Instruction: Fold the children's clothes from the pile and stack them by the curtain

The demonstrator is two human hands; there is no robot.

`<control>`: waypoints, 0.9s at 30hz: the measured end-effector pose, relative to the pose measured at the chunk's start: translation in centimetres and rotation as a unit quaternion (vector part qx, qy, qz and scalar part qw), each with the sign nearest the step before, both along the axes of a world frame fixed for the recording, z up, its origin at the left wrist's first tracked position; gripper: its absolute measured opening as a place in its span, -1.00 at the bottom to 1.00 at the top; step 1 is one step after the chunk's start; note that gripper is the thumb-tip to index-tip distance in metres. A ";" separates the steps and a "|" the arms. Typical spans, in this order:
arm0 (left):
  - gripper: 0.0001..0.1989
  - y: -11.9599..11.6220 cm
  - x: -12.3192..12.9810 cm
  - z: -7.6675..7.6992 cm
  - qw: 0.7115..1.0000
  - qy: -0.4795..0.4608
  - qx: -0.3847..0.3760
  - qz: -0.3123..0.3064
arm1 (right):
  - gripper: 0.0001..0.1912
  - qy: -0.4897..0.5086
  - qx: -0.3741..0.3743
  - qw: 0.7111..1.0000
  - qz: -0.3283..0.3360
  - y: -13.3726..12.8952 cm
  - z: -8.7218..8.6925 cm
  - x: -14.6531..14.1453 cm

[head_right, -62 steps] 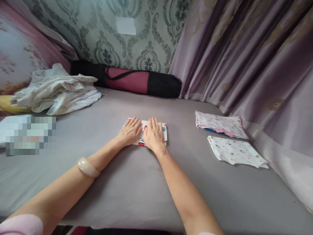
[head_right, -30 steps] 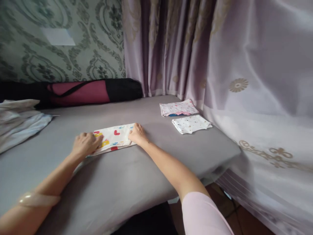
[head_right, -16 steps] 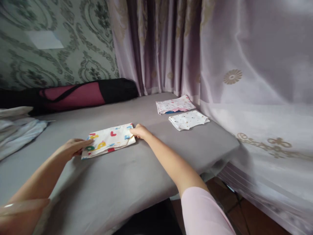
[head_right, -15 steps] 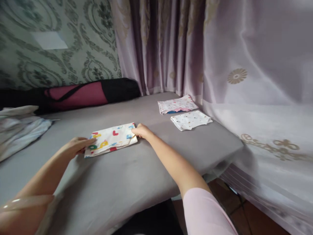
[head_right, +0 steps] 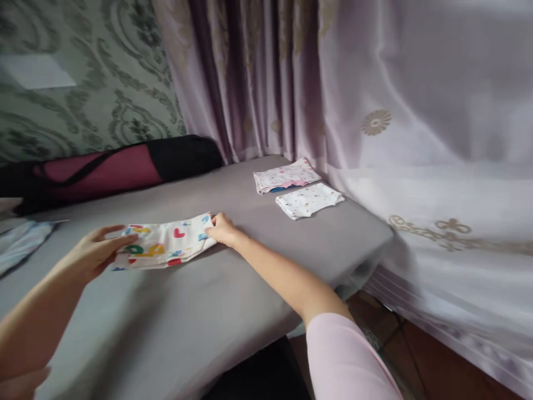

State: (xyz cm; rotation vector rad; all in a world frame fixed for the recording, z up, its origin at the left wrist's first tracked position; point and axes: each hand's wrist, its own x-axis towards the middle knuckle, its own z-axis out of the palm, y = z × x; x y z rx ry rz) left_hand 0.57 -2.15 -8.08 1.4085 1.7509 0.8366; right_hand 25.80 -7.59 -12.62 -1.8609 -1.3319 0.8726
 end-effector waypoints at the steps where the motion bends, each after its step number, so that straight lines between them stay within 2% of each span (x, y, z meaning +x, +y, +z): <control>1: -0.27 0.0 0.4 0.5 1.000 -0.023 -0.014 -0.004 | -0.68 0.020 0.004 1.000 -0.017 -0.3 -0.1 0.4; 3: -0.23 0.0 1.6 1.6 0.997 -0.064 -0.026 -0.025 | -0.56 0.060 0.010 0.998 -0.031 -1.1 0.0 1.7; 7: -0.49 -0.4 5.5 3.1 0.983 -0.119 -0.031 -0.140 | -0.61 0.118 0.021 0.993 -0.023 -3.8 1.3 6.1; 9: -0.57 -0.7 8.2 3.4 0.971 -0.132 -0.047 -0.191 | -0.68 0.101 0.039 0.993 -0.037 -5.3 2.1 9.1; 12: -0.51 -1.5 13.1 3.2 0.953 -0.140 -0.029 -0.267 | -0.74 0.043 0.076 0.992 -0.090 -7.4 3.5 14.3; 15: -0.37 -2.7 18.4 2.6 0.919 -0.184 -0.009 -0.348 | -0.74 -0.002 0.086 0.983 -0.160 -9.4 4.9 19.5; 17: -0.36 -3.7 21.9 2.1 0.895 -0.223 -0.021 -0.387 | -0.75 -0.024 0.076 0.976 -0.201 -10.3 5.8 22.6; 22: -0.32 -5.5 29.0 0.0 0.847 -0.323 -0.069 -0.416 | -0.63 -0.079 0.019 0.965 -0.249 -11.1 6.7 28.3; 27: -0.21 -6.4 33.1 -2.6 0.827 -0.358 -0.116 -0.418 | -0.55 -0.159 -0.009 0.945 -0.285 -10.0 6.3 31.5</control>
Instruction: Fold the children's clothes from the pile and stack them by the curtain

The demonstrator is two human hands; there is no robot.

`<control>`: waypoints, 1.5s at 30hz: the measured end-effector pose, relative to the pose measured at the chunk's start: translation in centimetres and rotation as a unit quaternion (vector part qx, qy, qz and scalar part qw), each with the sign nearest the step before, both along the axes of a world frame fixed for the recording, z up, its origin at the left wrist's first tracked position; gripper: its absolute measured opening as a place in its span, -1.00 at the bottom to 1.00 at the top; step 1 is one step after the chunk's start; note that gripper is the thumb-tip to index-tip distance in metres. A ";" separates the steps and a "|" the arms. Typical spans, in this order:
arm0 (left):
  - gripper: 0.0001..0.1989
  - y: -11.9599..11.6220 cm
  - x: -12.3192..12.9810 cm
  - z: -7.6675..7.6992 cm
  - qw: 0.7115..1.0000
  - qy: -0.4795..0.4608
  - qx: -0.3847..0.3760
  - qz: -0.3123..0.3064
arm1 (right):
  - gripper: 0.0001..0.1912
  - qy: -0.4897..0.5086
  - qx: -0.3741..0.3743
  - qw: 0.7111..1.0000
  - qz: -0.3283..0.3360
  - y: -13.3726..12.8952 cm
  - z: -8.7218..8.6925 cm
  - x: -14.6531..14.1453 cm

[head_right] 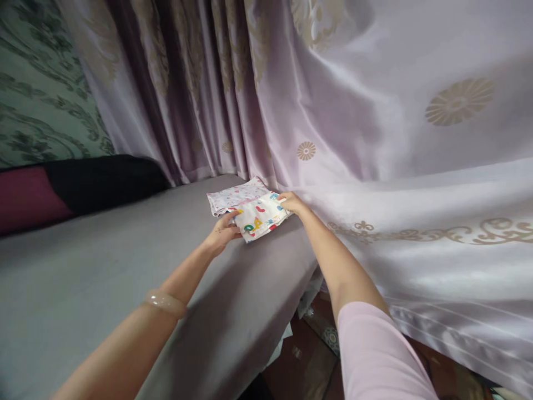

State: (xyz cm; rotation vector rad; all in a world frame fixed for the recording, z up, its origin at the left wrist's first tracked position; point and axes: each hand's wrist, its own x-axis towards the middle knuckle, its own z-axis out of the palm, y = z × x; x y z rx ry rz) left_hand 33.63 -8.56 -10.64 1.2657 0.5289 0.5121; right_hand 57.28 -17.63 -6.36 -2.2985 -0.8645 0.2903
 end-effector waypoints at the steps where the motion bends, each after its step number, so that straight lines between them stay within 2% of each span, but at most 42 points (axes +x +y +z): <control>1: -0.20 -0.1 0.6 -0.5 1.000 -0.002 -0.003 -0.009 | -0.56 -0.015 -0.009 1.000 -0.004 0.3 -0.1 0.5; 4: -0.19 0.2 2.0 -1.9 0.999 -0.009 0.037 -0.032 | -0.55 -0.066 -0.027 0.997 -0.007 1.0 -0.6 1.5; 6: -0.23 0.8 2.6 -2.8 0.990 0.015 0.141 -0.015 | -0.52 -0.102 -0.038 0.994 -0.007 1.0 -0.9 1.8; 9: -0.26 2.0 2.5 -4.2 0.950 0.099 0.296 0.030 | -0.51 -0.148 -0.064 0.987 0.001 0.5 -1.7 1.6; 14: -0.28 3.8 -0.5 -5.6 0.918 0.187 0.349 0.023 | -0.53 -0.210 -0.091 0.973 0.020 0.0 -3.4 -0.3; 19: -0.43 4.5 -4.2 -5.3 0.892 0.240 0.382 -0.026 | -0.54 -0.255 -0.071 0.961 0.079 1.5 -4.3 -4.4; 23: -0.55 4.8 -7.6 -4.6 0.869 0.228 0.433 -0.080 | -0.56 -0.297 -0.008 0.940 0.165 2.8 -4.6 -9.2; 29: -0.62 5.0 -12.9 -3.7 0.847 0.159 0.491 -0.124 | -0.58 -0.280 0.045 0.901 0.329 4.3 -6.3 -16.4; 35: -0.65 5.2 -17.2 -2.6 0.774 0.223 0.576 -0.142 | -0.57 -0.233 0.107 0.854 0.453 6.4 -9.6 -21.2; 39: -0.65 6.0 -22.1 -1.8 0.731 0.280 0.605 -0.147 | -0.57 -0.218 0.130 0.834 0.490 7.7 -12.0 -23.3; 42: -0.63 6.3 -27.2 -1.2 0.737 0.306 0.592 -0.116 | -0.57 -0.221 0.142 0.835 0.483 7.8 -12.8 -24.3; 45: -0.69 6.9 -33.0 -0.9 0.758 0.331 0.560 -0.044 | -0.56 -0.221 0.146 0.835 0.483 7.5 -12.9 -24.6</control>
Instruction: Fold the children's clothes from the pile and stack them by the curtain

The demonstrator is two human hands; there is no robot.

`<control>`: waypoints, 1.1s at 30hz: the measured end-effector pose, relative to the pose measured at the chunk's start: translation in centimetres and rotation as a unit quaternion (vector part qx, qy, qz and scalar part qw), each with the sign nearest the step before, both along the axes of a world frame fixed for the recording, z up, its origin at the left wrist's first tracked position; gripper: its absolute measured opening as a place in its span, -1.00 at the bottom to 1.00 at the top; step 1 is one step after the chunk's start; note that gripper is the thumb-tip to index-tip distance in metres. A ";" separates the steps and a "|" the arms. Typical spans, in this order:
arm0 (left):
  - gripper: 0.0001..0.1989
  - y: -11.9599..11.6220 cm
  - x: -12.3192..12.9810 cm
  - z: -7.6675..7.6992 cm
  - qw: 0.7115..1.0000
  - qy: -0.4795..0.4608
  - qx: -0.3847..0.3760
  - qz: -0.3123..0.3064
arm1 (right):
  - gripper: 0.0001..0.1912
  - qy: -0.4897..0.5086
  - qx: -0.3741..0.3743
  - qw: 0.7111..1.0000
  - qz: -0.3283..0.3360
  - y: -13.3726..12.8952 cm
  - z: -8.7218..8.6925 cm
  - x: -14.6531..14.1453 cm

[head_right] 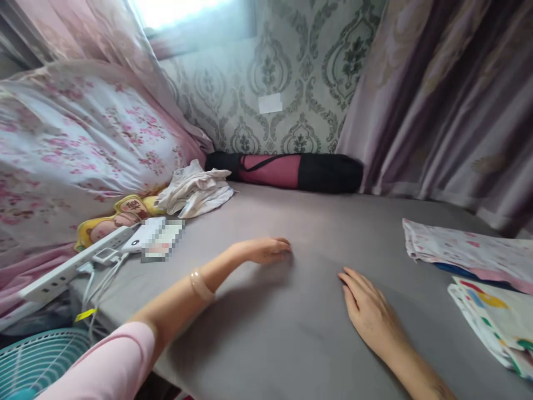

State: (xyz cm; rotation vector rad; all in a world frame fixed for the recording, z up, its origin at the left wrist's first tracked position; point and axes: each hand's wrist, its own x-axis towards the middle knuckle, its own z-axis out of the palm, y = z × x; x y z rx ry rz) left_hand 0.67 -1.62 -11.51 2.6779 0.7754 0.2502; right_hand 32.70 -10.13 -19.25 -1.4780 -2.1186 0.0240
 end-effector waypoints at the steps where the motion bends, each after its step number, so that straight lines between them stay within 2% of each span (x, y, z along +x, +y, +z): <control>1: -0.70 0.3 -2.0 0.1 0.999 -0.012 0.000 0.044 | -0.55 -0.003 -0.003 1.000 -0.001 -0.1 0.0 0.0; 3: -0.70 0.8 -6.2 0.1 0.989 -0.027 0.015 0.146 | -0.54 -0.014 -0.010 1.000 -0.004 -0.1 0.0 0.2; 5: -0.67 1.1 -10.3 0.2 0.967 -0.036 0.032 0.251 | -0.53 -0.024 -0.010 1.000 -0.007 0.0 -0.1 0.3; 9: -0.63 0.9 -17.4 0.4 0.895 -0.047 0.036 0.442 | -0.52 -0.027 0.002 1.000 -0.003 0.3 -0.7 0.6; 12: -0.63 0.6 -21.3 1.0 0.841 -0.049 0.058 0.535 | -0.52 -0.027 0.006 1.000 0.005 0.4 -1.0 0.9; 19: -0.62 0.7 -28.4 3.5 0.731 -0.052 0.104 0.672 | -0.53 -0.032 0.012 0.999 0.013 0.5 -1.6 1.6; 25: -0.62 1.2 -33.1 5.4 0.650 -0.061 0.136 0.745 | -0.54 -0.026 0.010 1.000 0.013 0.4 -1.7 1.9; 28: -0.62 1.9 -34.4 5.7 0.640 -0.069 0.137 0.753 | -0.55 -0.027 0.010 0.999 0.013 0.5 -1.8 2.1; 33: -0.55 3.9 -34.7 6.1 0.658 -0.067 0.117 0.741 | -0.56 -0.028 0.011 1.000 0.007 0.5 -2.3 2.4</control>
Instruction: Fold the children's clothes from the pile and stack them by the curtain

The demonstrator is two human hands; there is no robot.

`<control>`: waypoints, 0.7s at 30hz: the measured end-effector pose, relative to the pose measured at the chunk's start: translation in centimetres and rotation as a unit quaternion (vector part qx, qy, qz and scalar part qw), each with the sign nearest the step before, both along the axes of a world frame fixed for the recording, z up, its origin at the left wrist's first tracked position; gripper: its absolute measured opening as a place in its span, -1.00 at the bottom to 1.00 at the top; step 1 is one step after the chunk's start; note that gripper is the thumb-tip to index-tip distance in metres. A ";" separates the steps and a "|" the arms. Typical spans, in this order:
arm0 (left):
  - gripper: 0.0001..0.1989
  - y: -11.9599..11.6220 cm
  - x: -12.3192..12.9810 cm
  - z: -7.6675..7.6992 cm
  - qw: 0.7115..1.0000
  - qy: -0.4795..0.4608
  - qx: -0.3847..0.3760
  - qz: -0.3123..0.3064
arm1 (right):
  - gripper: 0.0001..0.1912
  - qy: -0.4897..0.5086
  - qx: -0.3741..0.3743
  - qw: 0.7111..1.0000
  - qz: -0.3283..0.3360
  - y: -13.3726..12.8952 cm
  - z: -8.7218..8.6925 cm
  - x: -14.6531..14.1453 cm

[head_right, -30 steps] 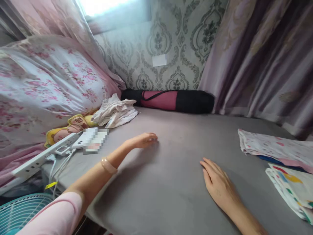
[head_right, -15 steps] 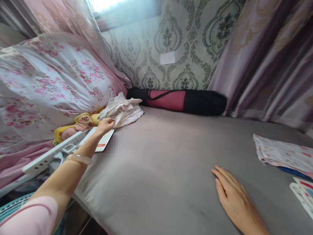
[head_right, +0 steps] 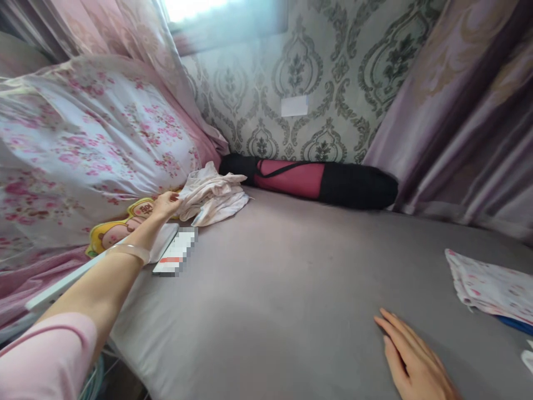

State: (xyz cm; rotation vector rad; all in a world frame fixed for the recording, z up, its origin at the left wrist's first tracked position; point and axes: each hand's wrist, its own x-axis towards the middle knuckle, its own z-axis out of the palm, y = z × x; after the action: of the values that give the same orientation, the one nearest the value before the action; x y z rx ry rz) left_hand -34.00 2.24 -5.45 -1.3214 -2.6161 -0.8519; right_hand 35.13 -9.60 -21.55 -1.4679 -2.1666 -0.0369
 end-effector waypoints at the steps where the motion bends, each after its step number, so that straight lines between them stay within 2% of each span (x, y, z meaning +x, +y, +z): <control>1: -0.55 0.4 0.0 0.1 1.000 -0.004 -0.011 -0.001 | -0.56 -0.001 -0.001 1.000 -0.001 0.0 0.0 0.1; 7: -0.58 2.1 -0.2 0.7 0.997 -0.044 -0.064 0.007 | -0.57 -0.008 0.000 1.000 -0.001 0.0 0.1 0.1; 10: -0.76 2.3 -0.4 1.5 0.995 -0.077 -0.067 -0.014 | -0.57 -0.011 0.006 1.000 -0.008 -0.1 0.2 -0.1; 12: -0.84 2.3 -0.5 2.6 0.992 -0.106 -0.059 -0.032 | -0.57 -0.015 0.008 1.000 -0.013 -0.2 0.4 -0.2; 14: -0.77 2.4 -0.4 4.1 0.989 -0.135 -0.030 -0.049 | -0.56 -0.021 0.010 1.000 -0.018 -0.3 0.6 -0.3; 17: -0.75 3.0 0.4 6.7 0.979 -0.181 0.058 -0.066 | -0.57 -0.025 0.013 0.999 -0.020 -0.4 0.9 -0.5; 21: -0.80 4.9 3.6 9.8 0.941 -0.262 0.183 -0.112 | -0.57 -0.025 0.017 0.999 -0.019 -0.5 1.1 -0.6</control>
State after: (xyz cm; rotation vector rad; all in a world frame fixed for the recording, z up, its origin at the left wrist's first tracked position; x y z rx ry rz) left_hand -30.40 7.15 4.39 -1.4520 -2.4717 -1.8496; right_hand 34.55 -10.05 -20.45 -1.5033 -2.1678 -0.1237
